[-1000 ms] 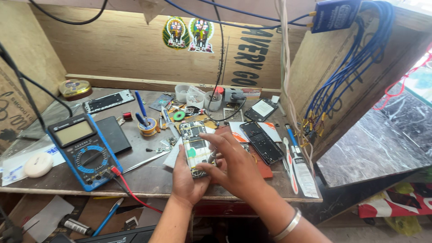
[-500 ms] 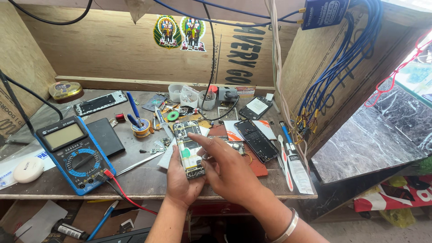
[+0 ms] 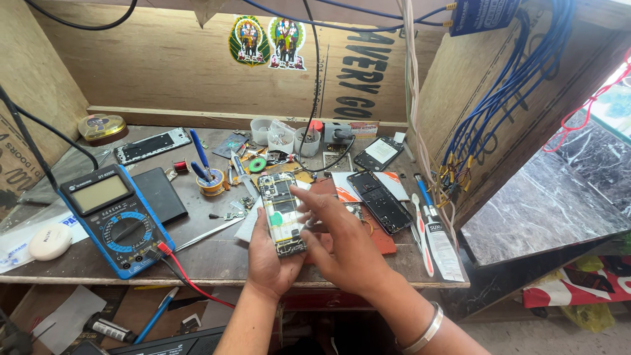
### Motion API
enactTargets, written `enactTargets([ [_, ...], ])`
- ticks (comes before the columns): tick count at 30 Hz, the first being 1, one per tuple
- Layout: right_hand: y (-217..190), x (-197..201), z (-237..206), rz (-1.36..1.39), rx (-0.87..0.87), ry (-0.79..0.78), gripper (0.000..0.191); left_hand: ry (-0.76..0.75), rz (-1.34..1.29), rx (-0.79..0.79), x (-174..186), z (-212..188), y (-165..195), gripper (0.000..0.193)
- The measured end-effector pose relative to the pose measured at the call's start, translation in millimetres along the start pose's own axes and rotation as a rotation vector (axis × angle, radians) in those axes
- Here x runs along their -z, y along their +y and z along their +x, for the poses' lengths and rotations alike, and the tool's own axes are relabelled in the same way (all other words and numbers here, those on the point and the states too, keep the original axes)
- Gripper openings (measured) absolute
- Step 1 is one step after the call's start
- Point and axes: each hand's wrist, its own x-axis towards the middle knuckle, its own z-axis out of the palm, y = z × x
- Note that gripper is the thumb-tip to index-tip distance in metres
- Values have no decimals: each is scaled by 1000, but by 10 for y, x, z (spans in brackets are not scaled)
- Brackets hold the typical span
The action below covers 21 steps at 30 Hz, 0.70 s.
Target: The person handles a smartphone battery, turning it over and inspecting it, then picks up a small gold ring and manipulates it between fingers. Later, the person picks up a disassembled phone chassis and uses a screwdriver to point at internal components.
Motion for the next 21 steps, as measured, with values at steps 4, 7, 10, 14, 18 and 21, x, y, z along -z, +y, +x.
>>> enactTargets([
  [4, 65, -27, 72, -122, -31, 90, 70, 71, 65, 8, 15, 2, -3, 61],
  [7, 102, 17, 58, -27, -158, -1, 67, 123, 51, 15, -40, 10, 3, 61],
  [10, 123, 78, 14, 14, -5, -86, 67, 136, 23, 28, -94, 2, 10, 60],
  [14, 132, 79, 6, -91, 61, 3, 69, 104, 59, 23, -116, -5, 6, 62],
  [18, 151, 61, 18, -35, -16, -5, 68, 157, 79, 43, -77, -1, 8, 62],
  [21, 169, 76, -19, 80, -2, -60, 68, 84, 29, 14, -44, -1, 4, 60],
])
